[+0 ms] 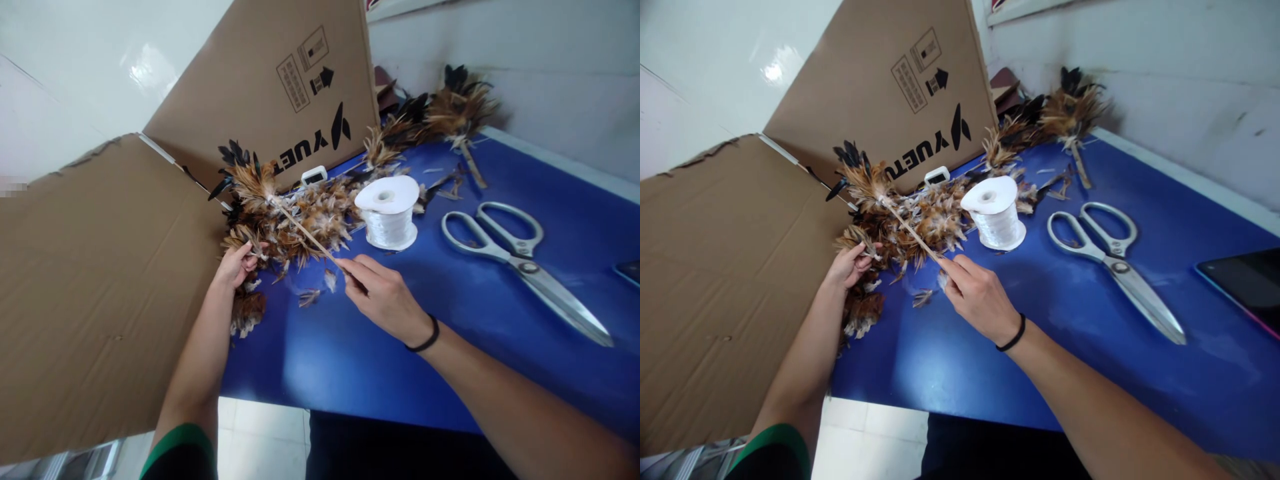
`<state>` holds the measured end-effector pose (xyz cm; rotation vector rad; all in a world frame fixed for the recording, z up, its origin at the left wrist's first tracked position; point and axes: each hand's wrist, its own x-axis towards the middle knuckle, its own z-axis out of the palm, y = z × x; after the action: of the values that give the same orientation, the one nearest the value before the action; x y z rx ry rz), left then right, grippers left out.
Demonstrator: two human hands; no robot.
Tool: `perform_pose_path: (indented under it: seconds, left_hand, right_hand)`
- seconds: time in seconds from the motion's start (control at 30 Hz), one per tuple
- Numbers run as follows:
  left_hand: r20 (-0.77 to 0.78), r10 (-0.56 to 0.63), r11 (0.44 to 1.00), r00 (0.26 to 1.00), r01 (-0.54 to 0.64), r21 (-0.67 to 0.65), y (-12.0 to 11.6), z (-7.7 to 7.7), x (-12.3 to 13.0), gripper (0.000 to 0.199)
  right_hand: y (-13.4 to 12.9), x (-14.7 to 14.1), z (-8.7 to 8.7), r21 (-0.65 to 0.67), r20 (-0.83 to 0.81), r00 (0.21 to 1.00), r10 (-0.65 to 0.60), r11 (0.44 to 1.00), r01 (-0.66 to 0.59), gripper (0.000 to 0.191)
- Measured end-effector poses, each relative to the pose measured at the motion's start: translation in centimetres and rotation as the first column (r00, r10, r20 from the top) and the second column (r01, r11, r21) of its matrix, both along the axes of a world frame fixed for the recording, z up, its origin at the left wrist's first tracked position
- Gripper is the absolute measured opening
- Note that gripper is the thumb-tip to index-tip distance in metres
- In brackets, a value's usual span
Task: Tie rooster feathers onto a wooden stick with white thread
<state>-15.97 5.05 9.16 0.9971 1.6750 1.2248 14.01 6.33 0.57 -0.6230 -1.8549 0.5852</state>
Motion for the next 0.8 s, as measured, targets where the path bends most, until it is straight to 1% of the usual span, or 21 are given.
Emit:
perform_pose_path:
  seconds: [0.03,0.1,0.13,0.2,0.23,0.27,0.33,0.37,0.43,0.47,0.5,0.53,0.57,0.6,0.67,0.7,0.8]
  left_hand:
    - [-0.031,-0.026,1.000,0.999,0.026,-0.001,0.1,-0.2,0.3,0.031]
    - [-0.152,-0.092,0.996,0.984,0.093,0.005,0.4,-0.9,1.1,0.037]
    - [-0.239,-0.127,0.991,0.963,0.132,0.003,0.6,-1.3,1.5,0.040]
    - [-0.437,-0.177,0.981,0.882,0.195,-0.004,1.3,-2.1,2.2,0.038]
    - [-0.542,-0.187,0.975,0.819,0.220,-0.003,1.7,-2.4,2.5,0.036]
    - [-0.645,-0.187,0.969,0.741,0.245,0.000,2.1,-2.7,2.7,0.036]
    - [-0.811,-0.179,0.947,0.557,0.321,0.012,2.9,-3.1,2.9,0.041]
    - [-0.870,-0.184,0.923,0.458,0.384,0.007,3.2,-3.3,2.9,0.043]
    - [-0.945,-0.207,0.855,0.255,0.517,-0.047,4.0,-3.6,3.1,0.040]
    - [-0.961,-0.219,0.819,0.170,0.567,-0.087,4.4,-3.8,3.2,0.037]
    - [-0.968,-0.232,0.792,0.098,0.596,-0.130,4.8,-4.0,3.4,0.034]
    - [-0.969,-0.246,0.780,0.036,0.601,-0.176,5.2,-4.3,3.6,0.031]
    - [-0.966,-0.260,0.779,-0.009,0.589,-0.215,5.6,-4.7,3.8,0.028]
    - [-0.961,-0.275,0.783,-0.041,0.570,-0.249,6.0,-5.1,4.0,0.027]
    - [-0.951,-0.300,0.792,-0.081,0.535,-0.295,6.8,-5.8,4.4,0.023]
    - [-0.949,-0.304,0.797,-0.086,0.523,-0.303,7.2,-6.1,4.5,0.022]
    - [-0.958,-0.284,0.815,-0.049,0.515,-0.268,7.5,-6.1,4.3,0.021]
  right_hand:
    - [0.0,0.0,0.0,-0.001,0.000,1.000,-0.002,1.000,0.002,0.037]
    - [0.0,0.0,0.1,-0.002,0.000,1.000,-0.004,1.000,0.004,0.036]
    - [0.0,0.0,0.1,-0.001,0.000,1.000,-0.004,1.000,0.004,0.036]
    - [0.0,0.0,0.1,0.003,0.002,1.000,-0.007,1.000,0.007,0.035]
    - [0.0,0.0,0.1,0.004,0.005,1.000,-0.008,1.000,0.008,0.035]
    - [0.1,0.1,0.1,0.002,0.008,1.000,-0.011,1.000,0.011,0.034]
    - [0.1,0.0,0.1,-0.004,0.010,1.000,-0.016,1.000,0.016,0.034]
    - [0.1,0.0,0.1,-0.006,0.010,1.000,-0.019,1.000,0.019,0.035]
    - [0.1,0.0,0.1,-0.004,0.010,1.000,-0.022,1.000,0.022,0.035]
    - [0.1,0.0,0.1,0.000,0.012,1.000,-0.023,1.000,0.023,0.036]
    - [0.1,0.0,0.1,0.003,0.016,1.000,-0.024,1.000,0.024,0.036]
    - [0.1,0.0,0.1,0.007,0.019,1.000,-0.025,1.000,0.025,0.036]
    - [0.1,0.0,0.0,0.010,0.021,0.999,-0.027,1.000,0.026,0.037]
    - [0.1,0.1,0.0,0.013,0.023,0.999,-0.028,1.000,0.027,0.037]
    - [0.1,0.0,0.1,0.014,0.024,0.999,-0.030,0.999,0.029,0.036]
    - [0.1,0.0,0.1,0.013,0.022,0.999,-0.032,0.999,0.032,0.036]
    - [0.2,0.0,0.2,0.013,0.014,0.999,-0.040,0.999,0.040,0.035]
